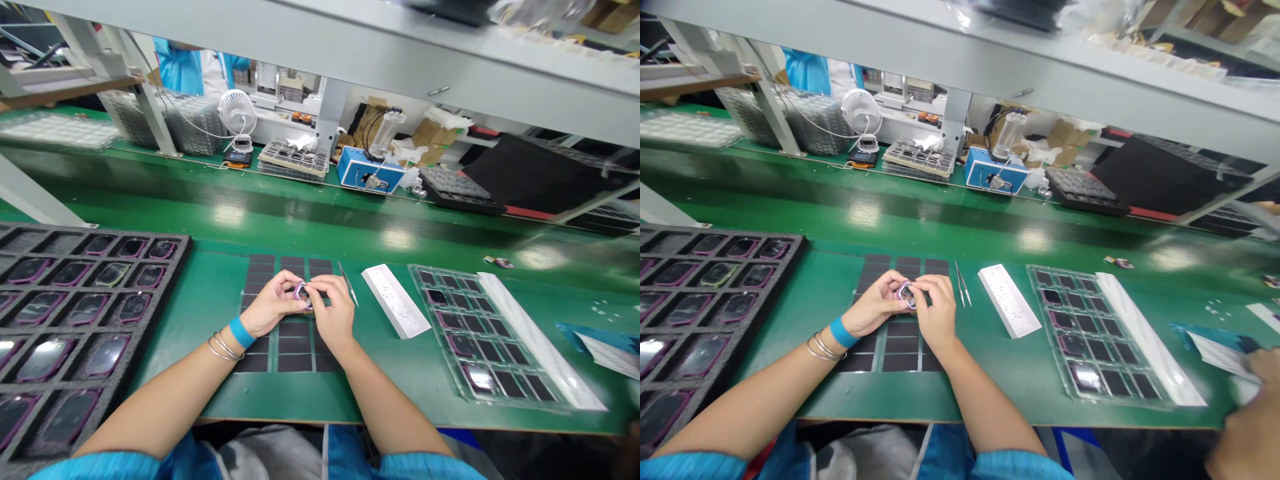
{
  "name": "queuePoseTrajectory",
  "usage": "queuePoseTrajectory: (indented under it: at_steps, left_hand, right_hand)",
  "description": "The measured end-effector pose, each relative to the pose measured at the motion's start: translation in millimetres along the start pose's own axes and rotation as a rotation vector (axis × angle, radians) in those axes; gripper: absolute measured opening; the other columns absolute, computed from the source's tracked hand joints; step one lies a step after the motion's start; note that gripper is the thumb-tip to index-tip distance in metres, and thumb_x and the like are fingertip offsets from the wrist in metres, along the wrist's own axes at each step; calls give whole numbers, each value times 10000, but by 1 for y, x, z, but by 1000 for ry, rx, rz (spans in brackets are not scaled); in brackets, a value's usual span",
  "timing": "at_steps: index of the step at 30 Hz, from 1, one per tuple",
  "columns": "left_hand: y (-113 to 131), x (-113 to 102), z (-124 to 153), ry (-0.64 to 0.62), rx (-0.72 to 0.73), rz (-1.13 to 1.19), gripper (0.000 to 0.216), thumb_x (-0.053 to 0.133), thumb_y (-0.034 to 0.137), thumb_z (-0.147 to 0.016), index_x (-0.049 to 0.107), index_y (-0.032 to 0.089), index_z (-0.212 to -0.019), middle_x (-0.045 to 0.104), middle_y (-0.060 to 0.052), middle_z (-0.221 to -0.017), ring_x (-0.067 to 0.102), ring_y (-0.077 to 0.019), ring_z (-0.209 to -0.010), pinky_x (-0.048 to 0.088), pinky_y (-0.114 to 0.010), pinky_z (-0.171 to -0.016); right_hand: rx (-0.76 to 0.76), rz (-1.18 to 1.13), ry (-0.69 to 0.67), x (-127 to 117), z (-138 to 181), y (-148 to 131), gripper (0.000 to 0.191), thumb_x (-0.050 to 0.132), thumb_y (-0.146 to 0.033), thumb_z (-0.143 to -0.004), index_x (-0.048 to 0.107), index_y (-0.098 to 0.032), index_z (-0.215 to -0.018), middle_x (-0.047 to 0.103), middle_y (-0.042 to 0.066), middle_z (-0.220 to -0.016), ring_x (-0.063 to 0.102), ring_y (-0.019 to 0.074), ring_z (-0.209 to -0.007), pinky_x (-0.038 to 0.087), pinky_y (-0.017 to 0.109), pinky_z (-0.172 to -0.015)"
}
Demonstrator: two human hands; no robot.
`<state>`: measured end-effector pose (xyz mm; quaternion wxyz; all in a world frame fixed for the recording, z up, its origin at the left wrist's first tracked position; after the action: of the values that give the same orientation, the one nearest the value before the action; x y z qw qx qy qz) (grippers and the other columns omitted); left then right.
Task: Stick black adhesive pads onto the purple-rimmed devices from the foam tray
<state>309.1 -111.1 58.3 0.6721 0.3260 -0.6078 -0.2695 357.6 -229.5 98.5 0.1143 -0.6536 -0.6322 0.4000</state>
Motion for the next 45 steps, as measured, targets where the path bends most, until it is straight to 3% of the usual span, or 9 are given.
queuePoseTrajectory:
  at_steps: [7, 12, 18, 25, 30, 37, 42, 45]
  left_hand:
    - [1, -4, -2, 38, 63, -62, 457, 814, 59, -529, 517, 164, -860, 604, 24, -858, 621, -100, -732, 559, -266, -691]
    - [2, -6, -4, 2, 18, -66, 436, 810, 83, -550, 531, 164, -874, 626, 4, -862, 622, -115, -742, 563, -270, -663]
    - [4, -8, -4, -9, 23, -81, 435, 812, 71, -544, 563, 160, -889, 638, -7, -874, 624, -113, -750, 559, -250, -670]
    - [13, -13, -4, -80, -13, -101, 387, 780, 124, -623, 572, 176, -945, 656, -30, -938, 640, -160, -804, 576, -359, -710]
    - [18, -15, -4, -118, 24, -121, 388, 786, 105, -607, 576, 172, -926, 661, -50, -986, 638, -169, -848, 564, -326, -716]
    - [18, -18, -5, -145, 55, -166, 400, 791, 100, -603, 599, 166, -947, 667, -51, -955, 634, -155, -866, 533, -291, -770]
    - [18, -20, -6, -126, 82, -221, 404, 794, 92, -592, 599, 162, -939, 667, -48, -940, 637, -150, -851, 530, -286, -773]
    - [18, -21, -6, -105, 96, -237, 402, 790, 81, -593, 603, 158, -940, 674, -53, -934, 641, -151, -844, 531, -275, -758]
  right_hand:
    - [-23, 12, -98, 2, -4, 5, 117, 560, -223, -851, 647, -224, -774, 659, 45, -826, 597, 197, -820, 485, 378, -774]
    - [-59, -33, -203, -1, -8, 9, 100, 581, -201, -836, 666, -232, -794, 692, 24, -818, 628, 180, -810, 456, 412, -882]
    - [-101, 132, -72, 1, -1, 2, 121, 574, -188, -831, 659, -237, -761, 687, 17, -795, 623, 175, -792, 376, 482, -991]
    - [104, -144, -169, -7, -9, 12, 81, 597, -212, -818, 677, -228, -816, 692, 40, -884, 640, 179, -854, 505, 354, -818]
    - [76, -134, -214, -7, -10, 7, 42, 647, -209, -766, 671, -233, -743, 691, 34, -886, 643, 187, -862, 490, 384, -872]
    - [113, -127, -244, -1, -6, 9, 82, 603, -178, -776, 653, -232, -740, 721, -6, -811, 677, 163, -754, 377, 492, -1035]
    - [15, -30, -165, 4, 0, 8, 105, 575, -190, -794, 628, -232, -714, 715, -9, -757, 672, 159, -688, 390, 507, -1021]
    - [-87, 97, -149, 6, 4, 3, 141, 539, -162, -822, 622, -237, -735, 712, 0, -772, 662, 160, -702, 302, 539, -1067]
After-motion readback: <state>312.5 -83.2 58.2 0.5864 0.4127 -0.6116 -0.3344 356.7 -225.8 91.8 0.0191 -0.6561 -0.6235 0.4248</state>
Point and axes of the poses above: each hand's wrist, its own z-axis away from the middle knuckle, its own x-axis out of the palm, y = z × x, the point moved 4 cm from there along -z, towards the middle knuckle
